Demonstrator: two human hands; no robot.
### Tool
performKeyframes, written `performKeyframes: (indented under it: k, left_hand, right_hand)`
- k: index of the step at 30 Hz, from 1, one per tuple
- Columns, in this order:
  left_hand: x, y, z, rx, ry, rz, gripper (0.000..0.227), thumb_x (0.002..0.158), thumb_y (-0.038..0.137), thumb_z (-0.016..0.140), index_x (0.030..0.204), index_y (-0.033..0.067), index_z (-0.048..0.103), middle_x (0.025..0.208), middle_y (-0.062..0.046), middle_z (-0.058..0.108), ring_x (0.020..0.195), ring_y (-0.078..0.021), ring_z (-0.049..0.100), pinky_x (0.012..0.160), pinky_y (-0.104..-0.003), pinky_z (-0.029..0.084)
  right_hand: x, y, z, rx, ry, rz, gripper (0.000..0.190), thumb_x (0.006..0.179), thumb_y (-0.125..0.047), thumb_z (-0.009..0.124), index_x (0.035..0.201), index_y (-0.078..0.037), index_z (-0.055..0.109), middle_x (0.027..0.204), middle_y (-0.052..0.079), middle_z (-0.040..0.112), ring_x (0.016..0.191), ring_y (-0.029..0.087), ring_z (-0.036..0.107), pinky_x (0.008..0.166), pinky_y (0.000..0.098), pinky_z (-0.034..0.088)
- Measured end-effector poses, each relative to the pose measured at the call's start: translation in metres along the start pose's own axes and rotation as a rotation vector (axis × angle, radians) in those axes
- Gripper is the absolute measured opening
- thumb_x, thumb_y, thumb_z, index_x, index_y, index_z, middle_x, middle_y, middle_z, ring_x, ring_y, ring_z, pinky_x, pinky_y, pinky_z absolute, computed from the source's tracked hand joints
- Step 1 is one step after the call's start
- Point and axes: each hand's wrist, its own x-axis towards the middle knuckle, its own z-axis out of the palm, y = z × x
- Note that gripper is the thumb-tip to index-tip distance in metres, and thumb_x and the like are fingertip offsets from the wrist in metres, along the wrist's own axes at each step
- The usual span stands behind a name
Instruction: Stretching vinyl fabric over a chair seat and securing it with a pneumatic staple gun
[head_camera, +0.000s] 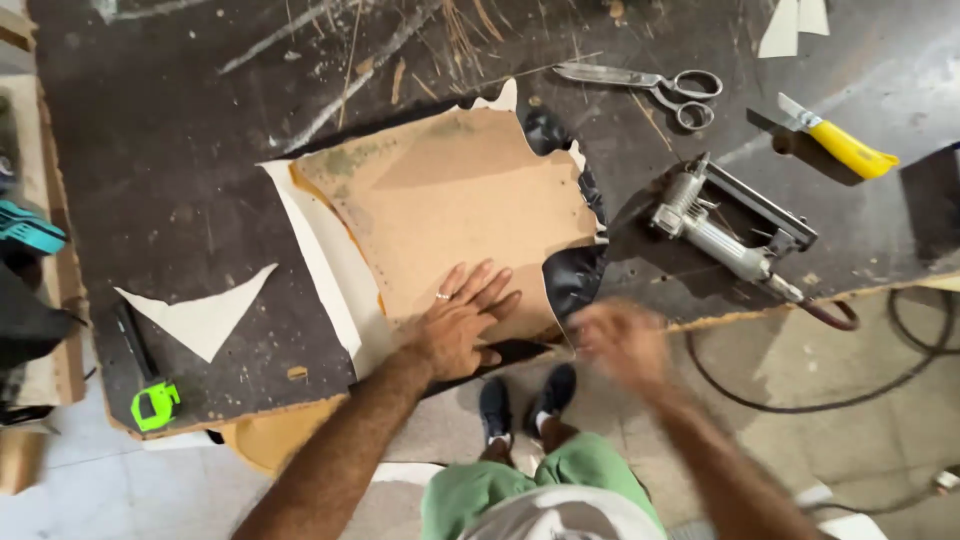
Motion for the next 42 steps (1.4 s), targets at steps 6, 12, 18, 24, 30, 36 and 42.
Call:
performKeyframes:
  k: [6, 12, 18, 24, 30, 36, 42]
  left_hand:
    - [0.002, 0.003, 0.025, -0.105, 0.184, 0.120, 0.107, 0.083, 0.050, 0.075, 0.164, 0.0270, 0.010, 0.172, -0.006, -0.004, 0.157, -0.0332, -0.009, 0.124, -0.053, -0.011]
    - [0.002, 0.011, 0.027, -0.097, 0.212, 0.093, 0.102, 0.081, 0.056, 0.078, 0.163, 0.0252, 0.025, 0.173, -0.006, 0.008, 0.157, -0.0345, 0.003, 0.126, -0.056, -0.004]
    - [0.001, 0.000, 0.025, -0.095, 0.254, 0.157, 0.099, 0.084, 0.053, 0.073, 0.163, 0.0206, 0.025, 0.172, -0.010, 0.011, 0.157, -0.0364, 0.002, 0.125, -0.058, -0.004]
    - [-0.004, -0.006, 0.044, -0.068, 0.450, 0.256, 0.089, 0.083, 0.045, 0.073, 0.158, 0.0129, 0.038, 0.169, -0.017, 0.022, 0.155, -0.0429, 0.011, 0.123, -0.064, 0.003]
    - [-0.039, -0.016, 0.044, 0.024, 0.391, 0.269, 0.083, 0.088, 0.054, 0.067, 0.158, 0.0218, 0.039, 0.170, -0.007, 0.023, 0.157, -0.0337, 0.013, 0.126, -0.058, 0.007]
    - [-0.034, -0.030, 0.047, 0.101, 0.219, 0.246, 0.080, 0.090, 0.058, 0.063, 0.158, 0.0252, 0.038, 0.170, -0.008, 0.023, 0.156, -0.0342, 0.015, 0.126, -0.059, 0.008]
    - [-0.013, -0.049, 0.062, 0.080, 0.240, 0.342, 0.085, 0.091, 0.049, 0.062, 0.164, 0.0231, 0.025, 0.174, -0.006, 0.005, 0.158, -0.0344, 0.000, 0.125, -0.058, -0.004]
  right_hand:
    - [0.070, 0.075, -0.144, -0.734, 0.621, -0.360, 0.081, 0.091, -0.051, 0.069, 0.152, -0.004, 0.046, 0.129, 0.030, 0.060, 0.115, 0.047, 0.052, 0.096, 0.0568, 0.037]
    - [0.070, 0.115, -0.118, -0.800, 0.846, -0.537, 0.094, 0.079, -0.035, 0.085, 0.157, 0.001, 0.047, 0.106, 0.022, 0.072, 0.108, 0.037, 0.067, 0.117, 0.0481, 0.035]
    - [-0.026, 0.084, -0.034, -0.683, 0.646, -0.117, 0.087, 0.084, -0.037, 0.066, 0.157, -0.003, 0.034, 0.100, 0.023, 0.073, 0.093, 0.043, 0.073, 0.087, 0.0549, 0.049]
    - [-0.096, 0.013, 0.068, -0.047, 0.647, 0.086, 0.066, 0.091, -0.034, 0.063, 0.153, -0.023, 0.045, 0.106, 0.032, 0.071, 0.106, 0.053, 0.066, 0.090, 0.0647, 0.051]
    - [-0.132, -0.003, 0.147, -0.240, 0.540, 0.225, 0.065, 0.087, -0.034, 0.070, 0.149, -0.022, 0.054, 0.105, 0.024, 0.076, 0.104, 0.041, 0.073, 0.090, 0.0546, 0.058]
    - [-0.213, 0.012, 0.224, 0.243, 0.527, 0.059, 0.078, 0.077, -0.031, 0.073, 0.151, -0.026, 0.051, 0.115, 0.024, 0.075, 0.109, 0.048, 0.069, 0.087, 0.0606, 0.055]
    - [-0.155, 0.047, 0.286, 0.795, 0.866, -0.518, 0.053, 0.067, -0.016, 0.074, 0.119, -0.009, 0.078, 0.083, 0.014, 0.080, 0.070, 0.024, 0.077, 0.062, 0.0372, 0.061]
